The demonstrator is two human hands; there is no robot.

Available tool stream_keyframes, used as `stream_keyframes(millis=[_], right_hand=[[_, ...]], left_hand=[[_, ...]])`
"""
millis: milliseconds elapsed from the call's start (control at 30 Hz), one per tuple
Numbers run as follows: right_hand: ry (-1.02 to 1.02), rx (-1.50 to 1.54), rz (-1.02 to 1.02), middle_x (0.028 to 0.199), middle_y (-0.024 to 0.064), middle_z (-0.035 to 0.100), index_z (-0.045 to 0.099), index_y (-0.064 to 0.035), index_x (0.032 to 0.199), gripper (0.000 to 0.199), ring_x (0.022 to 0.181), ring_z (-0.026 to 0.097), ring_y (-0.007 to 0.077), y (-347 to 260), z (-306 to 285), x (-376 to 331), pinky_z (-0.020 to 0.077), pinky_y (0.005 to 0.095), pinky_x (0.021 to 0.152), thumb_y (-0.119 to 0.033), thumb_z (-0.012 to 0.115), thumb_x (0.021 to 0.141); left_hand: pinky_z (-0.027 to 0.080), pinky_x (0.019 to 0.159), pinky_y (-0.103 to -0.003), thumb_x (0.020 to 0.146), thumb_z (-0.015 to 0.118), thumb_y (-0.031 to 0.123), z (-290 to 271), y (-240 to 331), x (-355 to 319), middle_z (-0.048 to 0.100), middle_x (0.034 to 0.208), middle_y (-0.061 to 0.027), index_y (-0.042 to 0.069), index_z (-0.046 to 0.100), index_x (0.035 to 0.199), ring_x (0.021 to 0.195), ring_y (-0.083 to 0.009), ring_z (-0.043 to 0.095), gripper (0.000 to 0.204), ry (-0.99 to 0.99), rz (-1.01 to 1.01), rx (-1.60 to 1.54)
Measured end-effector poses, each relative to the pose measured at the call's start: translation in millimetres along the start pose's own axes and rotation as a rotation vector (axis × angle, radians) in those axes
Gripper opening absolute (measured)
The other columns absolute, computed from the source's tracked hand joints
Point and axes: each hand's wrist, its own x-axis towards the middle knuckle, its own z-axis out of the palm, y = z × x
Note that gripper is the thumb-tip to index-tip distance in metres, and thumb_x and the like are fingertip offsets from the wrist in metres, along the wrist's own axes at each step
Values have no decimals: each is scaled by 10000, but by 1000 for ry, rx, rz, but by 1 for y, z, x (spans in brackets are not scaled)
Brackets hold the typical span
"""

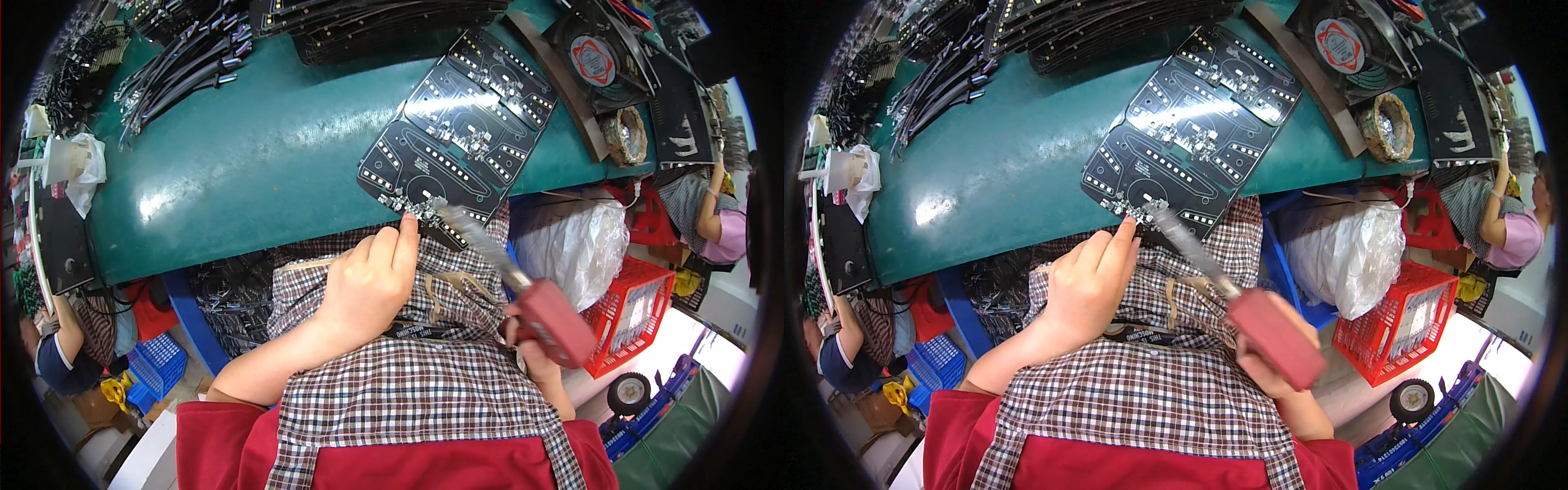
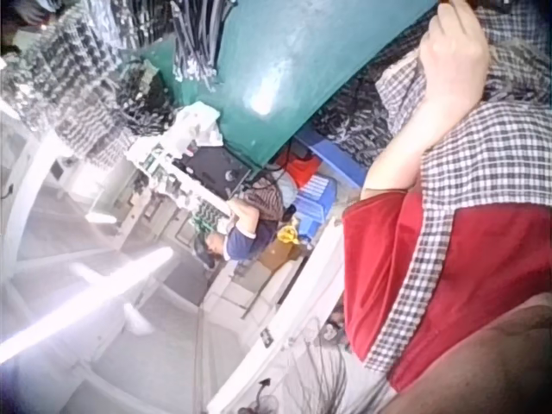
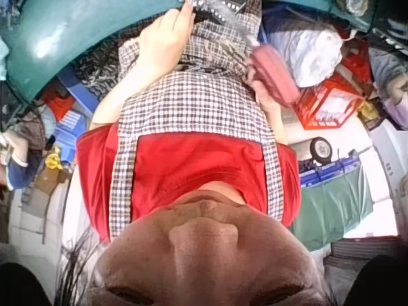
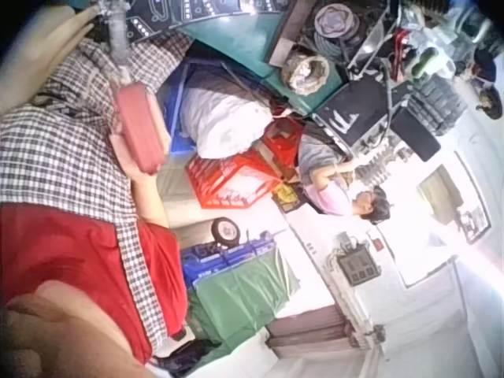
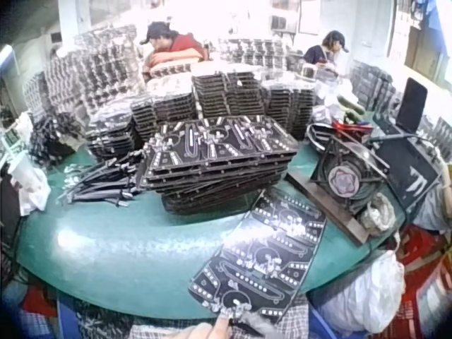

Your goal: The person solders wires onto circuit boards using a soldering gun and places the assembled boards into a bin.

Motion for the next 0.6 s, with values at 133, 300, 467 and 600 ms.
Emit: stream_keyframes(millis=[133, 300, 467, 600], right_hand=[[363, 721, -220, 904, 90, 572, 436, -34, 1242, 545, 525, 551, 171, -53, -12, 30, 425, 282, 442, -172, 702, 787], [-283, 812, -689, 1109, 160, 510, 340, -23, 1296, 575, 670, 577, 254, -108, -20, 104, 459, 333, 546, -190, 624, 825], [190, -369, -921, 1073, 102, 533, 442, -42, 1219, 636, 929, 529, 261, -99, 17, 224, 427, 349, 874, -25, 713, 643], [111, -842, -1175, 1073, 122, 566, 356, -82, 1358, 852, 985, 548, 306, -111, 35, 288, 369, 450, 965, -86, 756, 606]], left_hand=[[441, 444, -280, 753, 667, 69, -2, -1, -2, 476, 652, -43, -13, 605, 1024, 502, -172, 522, 289, -7, 21, 8], [455, 440, -236, 661, 567, 62, -6, -4, -18, 468, 722, -31, -43, 567, 1097, 548, -129, 527, 448, -17, 63, -19], [418, 431, -279, 689, 626, -19, -86, -35, -42, 517, 647, -66, -15, 621, 1020, 517, -168, 523, 331, 192, 14, -119], [454, 545, -344, 726, 600, -70, -145, -51, -163, 602, 760, -158, -35, 619, 978, 594, -270, 567, 255, 392, -301, 163]])
